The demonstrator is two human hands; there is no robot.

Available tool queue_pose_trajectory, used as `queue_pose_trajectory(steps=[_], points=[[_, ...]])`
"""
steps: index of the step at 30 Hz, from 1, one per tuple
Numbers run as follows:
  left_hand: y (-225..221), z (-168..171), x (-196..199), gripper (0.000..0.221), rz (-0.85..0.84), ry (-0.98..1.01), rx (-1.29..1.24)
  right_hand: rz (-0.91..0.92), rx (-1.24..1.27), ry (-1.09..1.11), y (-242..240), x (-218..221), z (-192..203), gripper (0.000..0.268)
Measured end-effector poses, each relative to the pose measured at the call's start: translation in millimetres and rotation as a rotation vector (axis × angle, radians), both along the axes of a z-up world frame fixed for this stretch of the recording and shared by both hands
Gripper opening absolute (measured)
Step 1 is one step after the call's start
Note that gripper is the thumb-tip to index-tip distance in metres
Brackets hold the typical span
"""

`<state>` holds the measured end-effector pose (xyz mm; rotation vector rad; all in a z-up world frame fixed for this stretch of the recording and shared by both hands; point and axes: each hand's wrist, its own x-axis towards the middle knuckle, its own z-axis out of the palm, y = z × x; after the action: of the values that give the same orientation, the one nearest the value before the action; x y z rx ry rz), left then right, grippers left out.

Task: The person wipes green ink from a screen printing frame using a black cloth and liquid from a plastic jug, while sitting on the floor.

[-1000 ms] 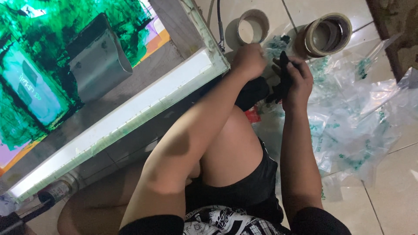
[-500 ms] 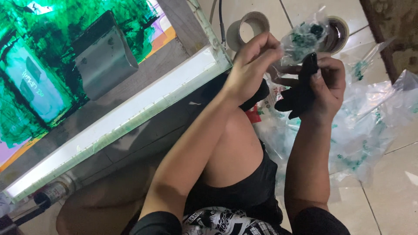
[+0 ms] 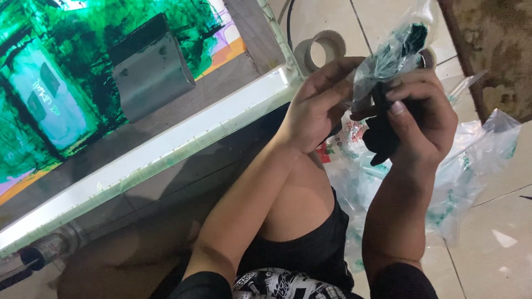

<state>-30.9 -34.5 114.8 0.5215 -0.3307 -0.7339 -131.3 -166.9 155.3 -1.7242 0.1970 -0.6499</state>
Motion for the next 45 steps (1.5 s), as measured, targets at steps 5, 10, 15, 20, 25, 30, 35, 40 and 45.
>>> queue_pose_trajectory(steps=[5,10,15,20,25,30,35,40,45], points=[[2,-12,-2,0.031,-0.046,0.067,-0.025,-0.009,-0.043,0.118,2,-1,19,0.011],[3,5,0,0.037,-0.041,-0.080,0.168,0.002,-0.047,0.162,0,1,24,0.014],[2,16,1,0.036,-0.010,-0.237,0.387,0.026,-0.100,0.195,-3,1,28,0.011],[-6,12,-2,0.013,0.047,-0.233,0.398,0.063,-0.010,0.240,-2,-3,31,0.008],[-7,13,-2,0.009,0.154,-0.427,0.461,0.013,0.065,0.270,-2,-8,17,0.006],[-6,10,-5,0.013,0.219,-0.500,0.532,-0.034,0.299,0.332,2,-5,17,0.015],[-11,9,-8,0.020,0.204,-0.316,0.495,0.058,0.579,0.259,-25,-18,-21,0.013],[-8,24,-4,0.031,0.040,-0.113,0.313,0.080,0.949,0.190,-30,-23,-20,0.014],[-5,-2,-5,0.026,0.018,-0.064,0.351,0.119,0.974,0.179,-39,-21,-29,0.016]])
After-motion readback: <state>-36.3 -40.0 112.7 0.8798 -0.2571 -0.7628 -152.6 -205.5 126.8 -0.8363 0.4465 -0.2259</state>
